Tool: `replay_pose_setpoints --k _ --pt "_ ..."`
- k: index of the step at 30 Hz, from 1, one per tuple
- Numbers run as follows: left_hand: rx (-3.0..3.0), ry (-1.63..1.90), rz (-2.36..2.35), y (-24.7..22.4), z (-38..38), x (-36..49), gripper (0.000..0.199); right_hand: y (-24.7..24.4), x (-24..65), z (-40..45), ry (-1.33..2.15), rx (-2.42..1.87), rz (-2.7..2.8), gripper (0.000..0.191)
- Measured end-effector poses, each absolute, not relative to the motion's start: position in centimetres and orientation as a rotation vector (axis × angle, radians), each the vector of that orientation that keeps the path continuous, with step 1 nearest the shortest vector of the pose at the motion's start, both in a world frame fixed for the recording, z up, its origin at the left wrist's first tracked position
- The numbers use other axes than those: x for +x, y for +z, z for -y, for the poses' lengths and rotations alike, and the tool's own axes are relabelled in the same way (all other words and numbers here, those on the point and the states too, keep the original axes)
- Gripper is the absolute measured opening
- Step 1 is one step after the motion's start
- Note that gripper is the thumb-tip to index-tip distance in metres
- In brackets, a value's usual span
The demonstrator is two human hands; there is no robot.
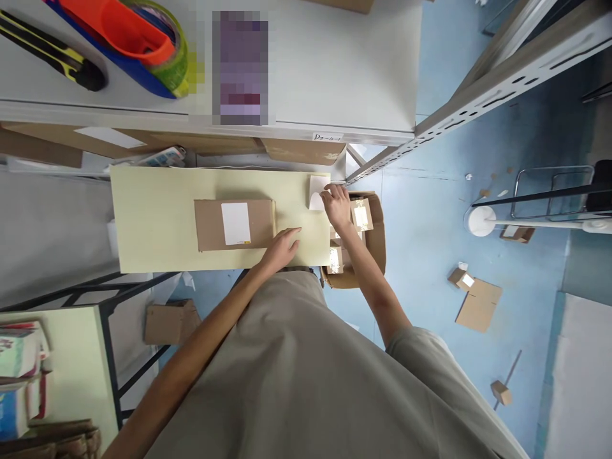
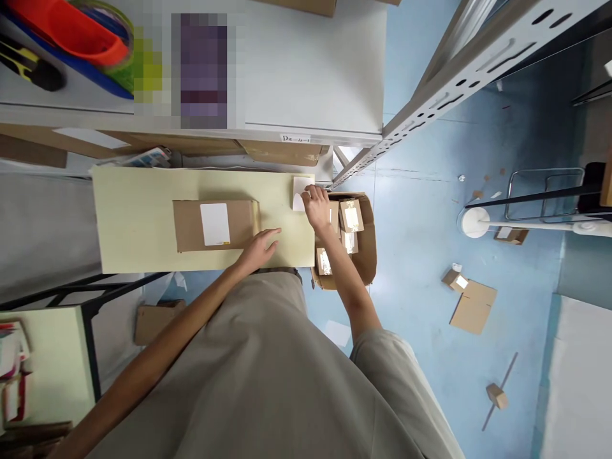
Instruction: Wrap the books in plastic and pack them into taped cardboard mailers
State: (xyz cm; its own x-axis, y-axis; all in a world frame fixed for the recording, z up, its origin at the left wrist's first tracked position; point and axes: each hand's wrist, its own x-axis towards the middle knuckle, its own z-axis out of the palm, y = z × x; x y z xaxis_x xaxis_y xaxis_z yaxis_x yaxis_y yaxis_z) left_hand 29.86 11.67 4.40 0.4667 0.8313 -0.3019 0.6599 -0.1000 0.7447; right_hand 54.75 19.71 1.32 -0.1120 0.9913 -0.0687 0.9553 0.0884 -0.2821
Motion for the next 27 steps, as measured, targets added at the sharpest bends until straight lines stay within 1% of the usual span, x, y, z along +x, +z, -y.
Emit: replay_pose_setpoints --k 2,4,7,9,12,17,18,22,27 --pt "1.827 0.229 -1.251 4.6 -11.5 30.1 0.043 1.3 54.7 -19.9 0.377 -2.046 2.157 0.043" --pt "1.82 0.221 -1.253 4.8 -11.3 30.2 0.044 1.1 54.5 -20.2 0.427 -2.071 2.147 0.058" --pt "1.802 0.21 -1.27 5.0 -10.9 30.0 0.046 0.2 54.3 -20.5 0.684 -2.023 2.285 0.081" --pt "1.788 0.205 -1.279 5.1 -10.6 29.7 0.046 -0.6 54.3 -20.4 0.864 -1.987 2.375 0.085" --pt "1.766 0.209 -1.292 5.0 -10.4 29.4 0.047 -1.4 54.5 -20.2 0.953 -1.996 2.404 0.07" --pt "1.753 0.215 -1.293 4.9 -10.2 29.2 0.047 -0.7 54.9 -19.9 0.895 -1.967 2.477 0.039" --pt "1.752 0.214 -1.291 4.9 -10.2 29.2 0.047 -0.3 55.0 -19.9 0.878 -1.983 2.486 0.036" --pt "1.763 0.21 -1.28 4.7 -10.5 29.7 0.048 1.9 55.0 -20.8 0.704 -2.12 2.406 0.042" --pt "1.879 0.123 -1.244 4.2 -13.6 31.9 0.056 5.3 55.8 -23.9 0.512 -2.132 2.287 0.041"
